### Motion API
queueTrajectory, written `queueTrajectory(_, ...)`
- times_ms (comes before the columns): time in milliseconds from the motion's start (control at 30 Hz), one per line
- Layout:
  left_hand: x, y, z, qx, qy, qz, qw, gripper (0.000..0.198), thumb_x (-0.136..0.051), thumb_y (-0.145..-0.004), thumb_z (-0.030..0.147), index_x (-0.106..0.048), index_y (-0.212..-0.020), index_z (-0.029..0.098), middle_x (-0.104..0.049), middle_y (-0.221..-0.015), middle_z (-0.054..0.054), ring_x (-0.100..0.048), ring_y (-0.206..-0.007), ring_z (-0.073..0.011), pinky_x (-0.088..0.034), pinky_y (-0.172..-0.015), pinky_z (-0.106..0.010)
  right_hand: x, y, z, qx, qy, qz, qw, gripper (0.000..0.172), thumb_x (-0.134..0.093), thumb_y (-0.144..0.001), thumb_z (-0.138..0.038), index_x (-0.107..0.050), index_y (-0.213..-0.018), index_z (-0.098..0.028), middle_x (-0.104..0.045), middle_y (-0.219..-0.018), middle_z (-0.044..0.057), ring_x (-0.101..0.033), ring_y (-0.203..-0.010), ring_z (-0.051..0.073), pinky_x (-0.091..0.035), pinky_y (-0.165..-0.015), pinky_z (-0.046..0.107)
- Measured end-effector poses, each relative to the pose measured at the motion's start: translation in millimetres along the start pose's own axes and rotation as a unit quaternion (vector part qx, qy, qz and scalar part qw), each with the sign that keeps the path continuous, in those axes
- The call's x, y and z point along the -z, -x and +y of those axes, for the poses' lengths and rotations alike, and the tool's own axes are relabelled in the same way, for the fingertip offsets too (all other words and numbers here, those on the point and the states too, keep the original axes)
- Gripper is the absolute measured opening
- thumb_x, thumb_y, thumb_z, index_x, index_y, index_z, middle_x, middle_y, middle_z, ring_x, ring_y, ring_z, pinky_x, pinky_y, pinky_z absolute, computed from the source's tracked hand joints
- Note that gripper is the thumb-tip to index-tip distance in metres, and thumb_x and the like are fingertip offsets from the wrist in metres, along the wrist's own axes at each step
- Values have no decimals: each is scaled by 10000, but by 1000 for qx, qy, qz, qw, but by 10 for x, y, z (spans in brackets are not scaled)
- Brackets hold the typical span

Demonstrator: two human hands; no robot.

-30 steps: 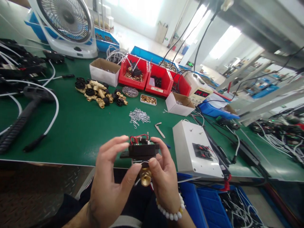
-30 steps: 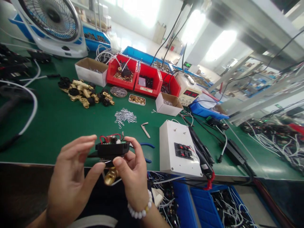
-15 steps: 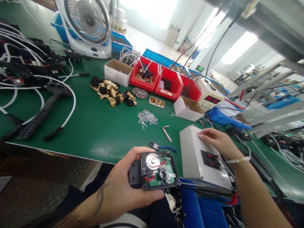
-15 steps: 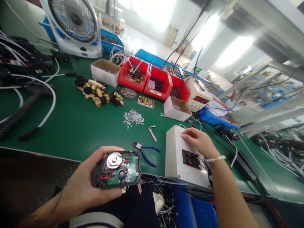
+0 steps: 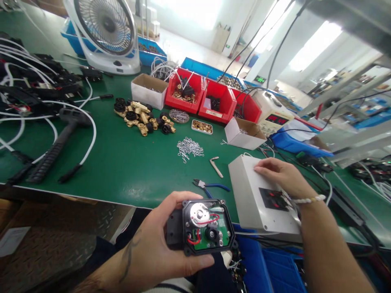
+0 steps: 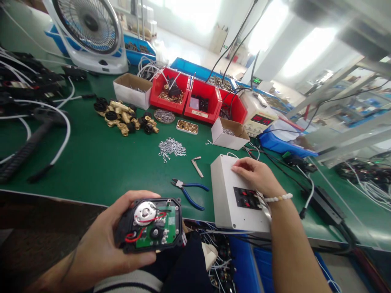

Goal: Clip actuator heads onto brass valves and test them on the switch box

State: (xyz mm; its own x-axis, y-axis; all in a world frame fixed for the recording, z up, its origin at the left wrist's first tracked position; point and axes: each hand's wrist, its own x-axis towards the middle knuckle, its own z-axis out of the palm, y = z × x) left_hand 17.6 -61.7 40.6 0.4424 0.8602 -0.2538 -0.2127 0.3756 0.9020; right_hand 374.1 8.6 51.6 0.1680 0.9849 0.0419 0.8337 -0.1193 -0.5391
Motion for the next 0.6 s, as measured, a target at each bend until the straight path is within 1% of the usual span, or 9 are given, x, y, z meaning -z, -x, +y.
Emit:
queueTrajectory(67, -8, -4, 3, 4, 8, -4, 1000, 572, -939, -564, 197, -678, -1064, 290, -747, -942, 56, -688, -732, -104, -559, -698, -149, 7, 21, 33, -3, -36, 6, 999, 438, -732, -669, -642, -671, -748, -215, -700, -751, 46, -610, -677, 200, -494, -655, 336)
queueTrajectory(133, -22, -10, 7, -3, 7, -1, 1000, 566, -935, -568, 180, -678, -1060, 290, -747, -929, 62, -688, -718, -98, -554, -684, -141, -29, 50, 54, -7, -54, 26, 998, 437, -730, -690, -636, -654, -780, -214, -694, -762, 40, -604, -682, 190, -497, -657, 327)
queueTrajectory(233, -42, -4, 9, -11, 0, 8, 1000, 565, -934, -566, 174, -681, -1057, 293, -746, -915, 69, -686, -717, -91, -546, -677, -128, -108, 85, 57, -6, -53, 44, 998, 396, -707, -728, -601, -637, -808, -219, -689, -762, 32, -606, -691, 186, -502, -655, 320)
queueTrajectory(400, -46, 41, -7, 7, 3, 1, 1000, 588, -924, -566, 179, -669, -1085, 291, -756, -943, 61, -703, -729, -102, -568, -691, -146, -159, 105, 8, 0, -45, 60, 997, 333, -685, -741, -546, -637, -799, -221, -685, -749, 27, -603, -684, 185, -499, -651, 313)
queueTrajectory(533, -48, 61, -10, -14, -20, 25, 999, 597, -921, -547, 144, -674, -1073, 281, -753, -961, 67, -718, -781, -104, -574, -740, -136, -157, 104, -36, -9, -19, 75, 997, 301, -647, -775, -518, -647, -741, -219, -671, -695, 23, -572, -651, 183, -462, -624, 303)
queueTrajectory(600, -52, 65, 1, -19, -25, 33, 999, 602, -917, -538, 123, -676, -1070, 271, -754, -956, 63, -724, -793, -114, -583, -748, -144, -159, 98, -52, -14, -8, 81, 997, 340, -592, -811, -532, -627, -679, -220, -667, -674, 32, -577, -655, 191, -457, -633, 309)
